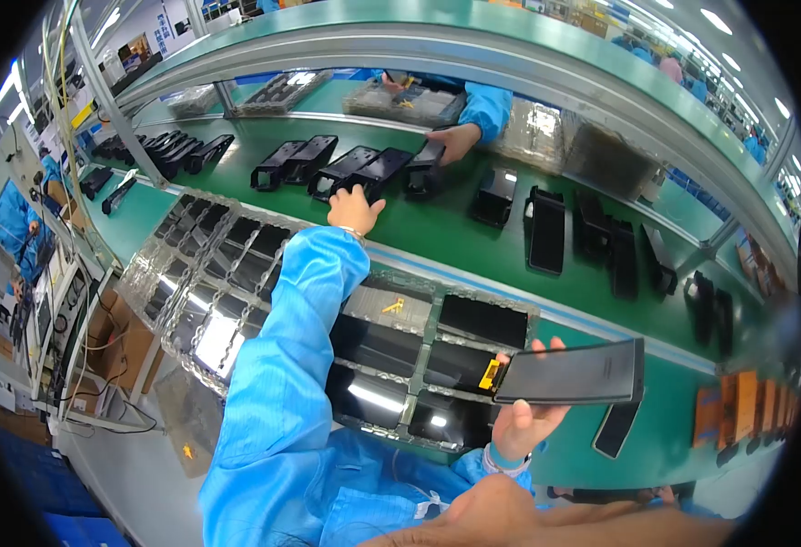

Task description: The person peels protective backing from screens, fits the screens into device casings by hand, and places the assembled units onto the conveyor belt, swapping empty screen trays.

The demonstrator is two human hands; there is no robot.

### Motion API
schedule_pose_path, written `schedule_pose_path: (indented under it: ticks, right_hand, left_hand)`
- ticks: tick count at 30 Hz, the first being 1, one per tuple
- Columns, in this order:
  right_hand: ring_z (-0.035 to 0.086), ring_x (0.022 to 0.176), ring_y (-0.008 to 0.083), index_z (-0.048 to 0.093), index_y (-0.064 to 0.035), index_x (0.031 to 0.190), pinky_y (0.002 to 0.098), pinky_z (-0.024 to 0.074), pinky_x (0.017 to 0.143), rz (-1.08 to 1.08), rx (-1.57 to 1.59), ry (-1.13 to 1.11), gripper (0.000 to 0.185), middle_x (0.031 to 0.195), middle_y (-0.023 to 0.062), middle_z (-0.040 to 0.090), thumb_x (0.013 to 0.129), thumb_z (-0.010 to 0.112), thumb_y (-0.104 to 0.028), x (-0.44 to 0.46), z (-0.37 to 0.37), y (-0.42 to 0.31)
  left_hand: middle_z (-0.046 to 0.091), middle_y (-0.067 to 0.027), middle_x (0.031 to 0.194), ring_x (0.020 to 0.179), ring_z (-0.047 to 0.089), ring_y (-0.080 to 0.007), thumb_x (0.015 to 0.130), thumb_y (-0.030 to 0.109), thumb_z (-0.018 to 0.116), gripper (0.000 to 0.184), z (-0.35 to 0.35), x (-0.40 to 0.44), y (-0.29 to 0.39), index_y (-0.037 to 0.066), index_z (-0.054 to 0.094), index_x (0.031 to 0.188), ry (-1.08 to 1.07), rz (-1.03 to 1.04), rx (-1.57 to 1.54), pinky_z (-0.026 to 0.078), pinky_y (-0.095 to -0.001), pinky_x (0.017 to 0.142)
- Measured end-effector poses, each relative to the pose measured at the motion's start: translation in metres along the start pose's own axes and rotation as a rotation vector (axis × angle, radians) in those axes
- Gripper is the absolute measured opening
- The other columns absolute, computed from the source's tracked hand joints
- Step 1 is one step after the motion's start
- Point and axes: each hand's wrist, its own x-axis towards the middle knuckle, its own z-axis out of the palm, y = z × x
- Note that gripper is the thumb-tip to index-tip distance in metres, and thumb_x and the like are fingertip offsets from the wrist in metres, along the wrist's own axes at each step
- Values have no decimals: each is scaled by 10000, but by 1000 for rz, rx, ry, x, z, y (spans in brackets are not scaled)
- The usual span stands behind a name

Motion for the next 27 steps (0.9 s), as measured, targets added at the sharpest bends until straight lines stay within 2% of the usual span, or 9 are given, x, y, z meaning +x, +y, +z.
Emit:
schedule_pose_path:
  ticks: [3,6,9,12,14,16,19,23,27]
  right_hand:
    - [479,1215,336,305,-45,1402,500,581,795,73,103,18,848,1399,222,352,739,787,-264,0,-5,-8]
    - [484,1213,354,313,-53,1398,494,591,777,166,206,45,867,1393,234,362,733,800,-325,-1,-9,-11]
    - [472,1225,366,326,-53,1385,497,593,768,204,204,91,837,1390,236,372,747,783,-344,1,-1,-14]
    - [462,1234,368,336,-55,1377,508,583,785,198,183,98,772,1398,226,366,772,751,-295,-2,-1,-12]
    - [454,1239,368,350,-55,1370,518,572,804,163,146,91,730,1405,215,362,781,728,-262,-1,-5,-11]
    - [447,1245,368,364,-54,1362,526,561,820,141,123,109,698,1410,205,359,786,714,-239,-2,-5,-11]
    - [433,1255,369,392,-54,1346,533,546,841,132,142,129,649,1419,193,354,798,702,-213,-2,-2,-10]
    - [420,1265,375,373,-59,1360,537,531,858,111,152,87,636,1432,195,338,824,685,-196,-6,5,-1]
    - [406,1279,380,340,-68,1387,547,518,871,42,142,104,661,1442,199,326,842,683,-218,-4,21,2]
  left_hand:
    - [388,-185,1371,1255,354,-424,733,701,596,667,19,4,2,355,529,1300,-248,-247,212,371,-533,975]
    - [450,-206,1325,1231,399,-429,697,644,685,636,11,-2,16,212,656,1163,-103,-242,271,396,-532,956]
    - [525,-217,1229,1135,496,-418,644,549,769,618,3,-3,14,119,687,1080,-274,-267,34,451,-516,897]
    - [574,-207,1094,1009,567,-389,596,442,796,557,-11,-20,24,73,668,993,-28,-159,-46,489,-488,826]
    - [533,-181,949,884,555,-369,544,293,788,531,-18,-18,25,20,520,913,309,59,-403,486,-474,781]
    - [490,-155,1052,930,536,-330,552,222,801,630,-52,-23,36,26,475,1054,383,207,-590,473,-419,804]
    - [492,-95,1073,948,527,-155,627,20,767,657,-95,-45,58,35,415,1183,188,158,-1516,471,-305,813]
    - [626,-125,886,802,632,-268,825,251,568,328,-123,-74,55,-17,569,1014,-76,-236,-2219,519,-370,780]
    - [627,-227,993,906,633,-368,852,432,436,537,-139,-116,59,-51,573,1044,-430,-333,-2229,518,-464,831]
